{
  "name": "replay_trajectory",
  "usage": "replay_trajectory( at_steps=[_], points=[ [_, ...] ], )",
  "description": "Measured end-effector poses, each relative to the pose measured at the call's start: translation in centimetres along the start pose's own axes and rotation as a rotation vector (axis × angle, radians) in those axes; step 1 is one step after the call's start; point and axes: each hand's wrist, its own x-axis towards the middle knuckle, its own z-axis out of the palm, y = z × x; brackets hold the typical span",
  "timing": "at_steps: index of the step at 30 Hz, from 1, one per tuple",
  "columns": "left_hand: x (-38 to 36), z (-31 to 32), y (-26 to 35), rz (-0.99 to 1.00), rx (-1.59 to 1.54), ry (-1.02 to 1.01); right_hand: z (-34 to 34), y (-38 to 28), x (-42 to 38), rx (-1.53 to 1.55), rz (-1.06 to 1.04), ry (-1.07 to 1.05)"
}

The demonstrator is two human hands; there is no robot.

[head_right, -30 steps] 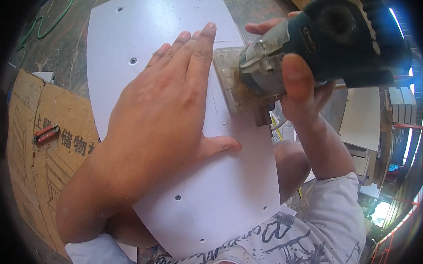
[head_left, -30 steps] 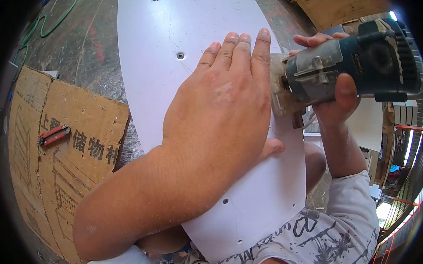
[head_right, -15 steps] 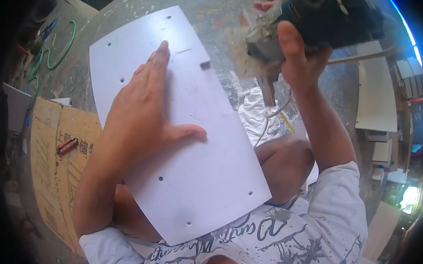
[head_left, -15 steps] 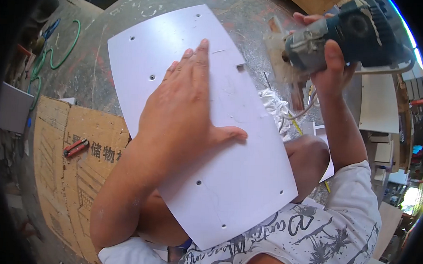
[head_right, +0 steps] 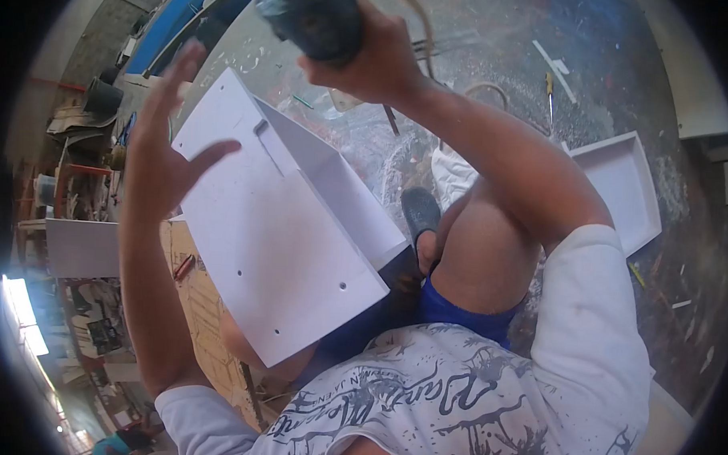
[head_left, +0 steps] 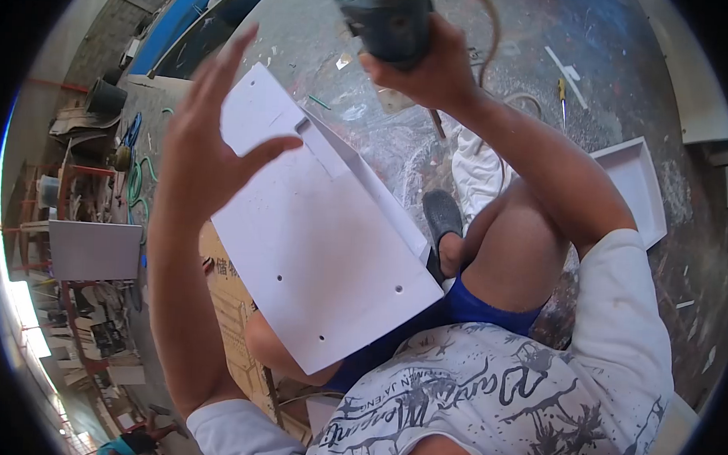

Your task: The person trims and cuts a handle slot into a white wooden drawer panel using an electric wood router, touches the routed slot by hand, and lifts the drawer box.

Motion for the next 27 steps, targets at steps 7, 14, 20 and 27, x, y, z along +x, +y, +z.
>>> replay_trajectory(
  at_steps=[7,14,20,27],
  points=[
    [8.0,-2.3,4.4,0.437,0.242,-0.021,-1.3,-2.0,-0.1,0.036,0.075,-0.083],
    [9.3,-1.0,3.8,0.649,0.281,0.25,-2.4,-2.3,0.1,0.128,-0.04,-0.045],
    [10.0,-0.5,5.4,0.635,0.322,0.345,-2.7,-2.0,0.5,0.248,-0.103,0.008],
    [10.7,0.5,4.5,0.735,0.368,0.378,-3.7,-2.5,-0.2,0.154,-0.066,0.033]
  ],
)
